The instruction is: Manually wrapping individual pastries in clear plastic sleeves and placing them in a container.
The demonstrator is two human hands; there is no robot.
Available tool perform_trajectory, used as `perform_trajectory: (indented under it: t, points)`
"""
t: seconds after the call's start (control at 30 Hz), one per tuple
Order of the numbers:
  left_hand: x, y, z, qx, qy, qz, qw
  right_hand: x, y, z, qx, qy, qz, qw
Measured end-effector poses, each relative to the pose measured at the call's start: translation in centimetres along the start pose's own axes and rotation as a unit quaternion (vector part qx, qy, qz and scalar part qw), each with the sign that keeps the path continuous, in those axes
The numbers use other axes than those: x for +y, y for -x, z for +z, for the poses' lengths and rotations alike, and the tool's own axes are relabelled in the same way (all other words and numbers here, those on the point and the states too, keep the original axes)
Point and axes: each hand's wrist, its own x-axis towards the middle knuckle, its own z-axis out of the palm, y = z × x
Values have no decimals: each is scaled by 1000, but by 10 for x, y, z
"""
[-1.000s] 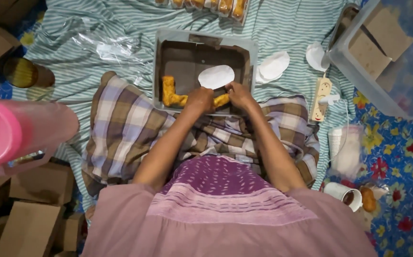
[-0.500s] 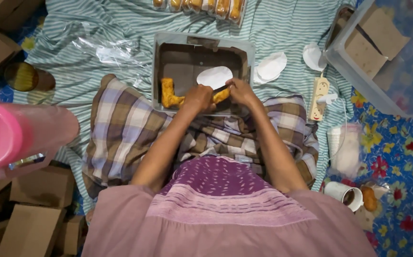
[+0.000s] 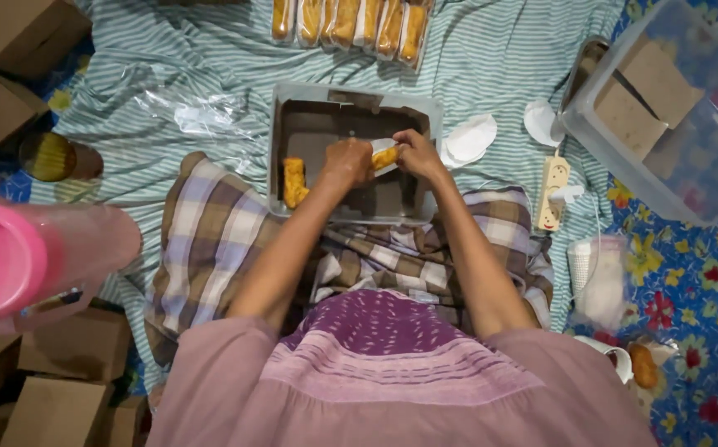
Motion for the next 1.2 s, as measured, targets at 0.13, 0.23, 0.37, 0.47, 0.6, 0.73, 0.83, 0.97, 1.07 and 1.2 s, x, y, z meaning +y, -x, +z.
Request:
perform_trajectory:
  t: [0.13, 0.23, 0.37, 0.47, 0.6, 0.73, 0.83, 0.97, 1.07, 1.2]
  points:
    - [-2, -10, 2, -6, -1, 1, 1000, 18, -18, 4, 3, 2, -11, 1000]
    - [-7, -23, 15, -10, -6, 2, 1000, 20, -21, 2, 2, 10, -13, 1000]
    - [-9, -27, 18, -19, 2, -16, 1000, 20, -19, 1, -5, 4, -22, 1000]
    - [-5, -17, 8, -17, 6, -17, 1000, 35, -27, 0, -10, 41, -30, 999]
    - [-7, -18, 12, -23, 13, -19, 999, 29, -16, -1, 5, 51, -37, 998]
    - [-11, -25, 28, 20, 5, -3, 1000, 10, 8, -5, 8, 113, -31, 993]
    - [-8, -25, 33, 31, -3, 3, 999, 8, 17, -3, 13, 113, -31, 993]
    - [-5, -10, 18, 36, 10, -2, 999, 27, 4, 3, 19, 101, -43, 994]
    - [-13, 3, 16, 85, 66, 8, 994, 40, -6, 7, 25, 102, -37, 994]
    - [-36, 14, 17, 98, 125, 35, 987, 20, 18, -3, 26, 80, -35, 996]
